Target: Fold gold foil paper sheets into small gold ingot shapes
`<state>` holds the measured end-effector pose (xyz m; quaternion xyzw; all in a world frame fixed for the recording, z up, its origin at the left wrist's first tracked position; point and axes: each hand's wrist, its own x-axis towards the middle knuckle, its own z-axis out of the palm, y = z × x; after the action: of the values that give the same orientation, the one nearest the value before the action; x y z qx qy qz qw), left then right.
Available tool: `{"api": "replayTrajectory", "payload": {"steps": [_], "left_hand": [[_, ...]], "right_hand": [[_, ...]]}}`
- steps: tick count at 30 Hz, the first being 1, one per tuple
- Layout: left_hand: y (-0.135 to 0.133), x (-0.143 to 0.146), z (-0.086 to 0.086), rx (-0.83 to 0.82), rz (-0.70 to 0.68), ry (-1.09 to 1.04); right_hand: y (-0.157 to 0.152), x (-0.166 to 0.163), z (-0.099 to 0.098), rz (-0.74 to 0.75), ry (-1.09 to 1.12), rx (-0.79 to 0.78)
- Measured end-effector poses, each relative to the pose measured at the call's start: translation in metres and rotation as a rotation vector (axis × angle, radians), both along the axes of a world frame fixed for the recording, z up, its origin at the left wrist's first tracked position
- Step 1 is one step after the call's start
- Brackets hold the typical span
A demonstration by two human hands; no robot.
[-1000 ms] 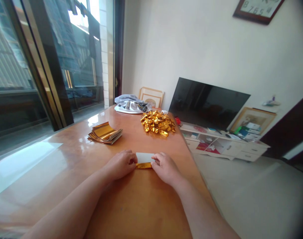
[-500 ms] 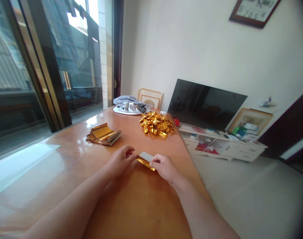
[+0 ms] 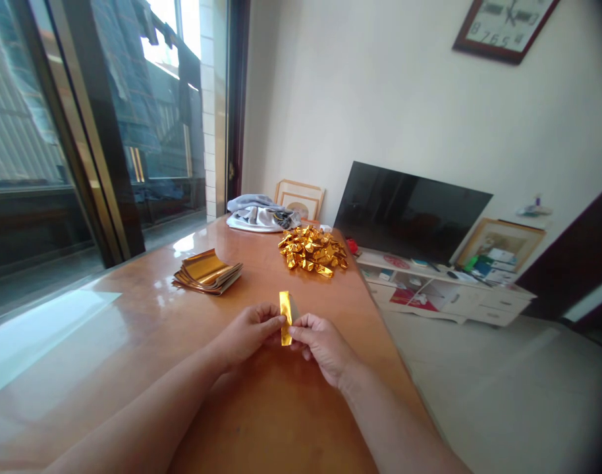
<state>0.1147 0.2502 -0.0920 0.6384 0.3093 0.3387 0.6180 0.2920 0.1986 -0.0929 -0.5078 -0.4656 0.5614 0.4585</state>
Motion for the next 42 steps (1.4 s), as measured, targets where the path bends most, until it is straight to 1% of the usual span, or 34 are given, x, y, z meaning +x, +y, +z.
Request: {"api": "replayTrajectory", "payload": {"steps": [2,4,7,9,10,12,13,15,16,19,21,23,26,30,34,39,42], "left_hand": [[0.0,-0.002,0.002,-0.02,0.006,-0.014],[0.001,-0.004,0.004,-0.044,0.037,-0.009],[0.002,-0.008,0.005,-0.125,0.094,-0.032],[0.003,-0.009,0.006,-0.196,0.115,-0.088],[0.003,-0.01,0.007,-0.237,0.115,-0.122],[0.002,-0.011,0.009,-0.323,0.085,-0.186],[0.002,-0.012,0.01,-0.358,0.066,-0.211],[0.001,-0.013,0.011,-0.392,0.048,-0.23],[0.001,-0.014,0.012,-0.385,0.047,-0.212],[0.001,-0.017,0.01,-0.302,0.058,-0.055],[0.002,-0.018,0.009,-0.196,0.077,0.066],[0.004,-0.018,0.006,-0.065,0.103,0.164],[0.008,-0.018,0.0,0.135,0.11,0.316],[0.012,-0.017,-0.011,0.36,0.093,0.453],[0.013,-0.017,-0.014,0.476,0.084,0.503],[0.015,-0.019,-0.013,0.581,0.124,0.569],[0.016,-0.02,-0.011,0.607,0.183,0.558]], "right_hand": [[-0.002,0.0,0.002,0.023,-0.031,0.018],[-0.001,0.003,0.004,-0.019,-0.065,0.066],[0.006,0.018,0.005,-0.196,-0.148,0.227],[0.012,0.03,0.003,-0.309,-0.274,0.297],[0.014,0.035,0.002,-0.34,-0.368,0.328],[0.016,0.043,0.0,-0.347,-0.626,0.417],[0.016,0.045,0.0,-0.319,-0.759,0.471],[0.011,0.044,0.001,-0.214,-0.98,0.576],[0.008,0.042,0.002,-0.143,-1.055,0.623],[-0.001,0.033,0.009,0.039,-1.178,0.729],[-0.006,0.029,0.014,0.114,-1.202,0.761],[-0.009,0.026,0.018,0.159,-1.193,0.772],[-0.012,0.025,0.022,0.218,-1.173,0.755],[-0.014,0.025,0.022,0.329,-1.18,0.667],[-0.014,0.024,0.019,0.426,-1.166,0.605],[-0.014,0.024,0.02,0.43,-1.127,0.592],[-0.014,0.023,0.022,0.438,-1.101,0.589]]}}
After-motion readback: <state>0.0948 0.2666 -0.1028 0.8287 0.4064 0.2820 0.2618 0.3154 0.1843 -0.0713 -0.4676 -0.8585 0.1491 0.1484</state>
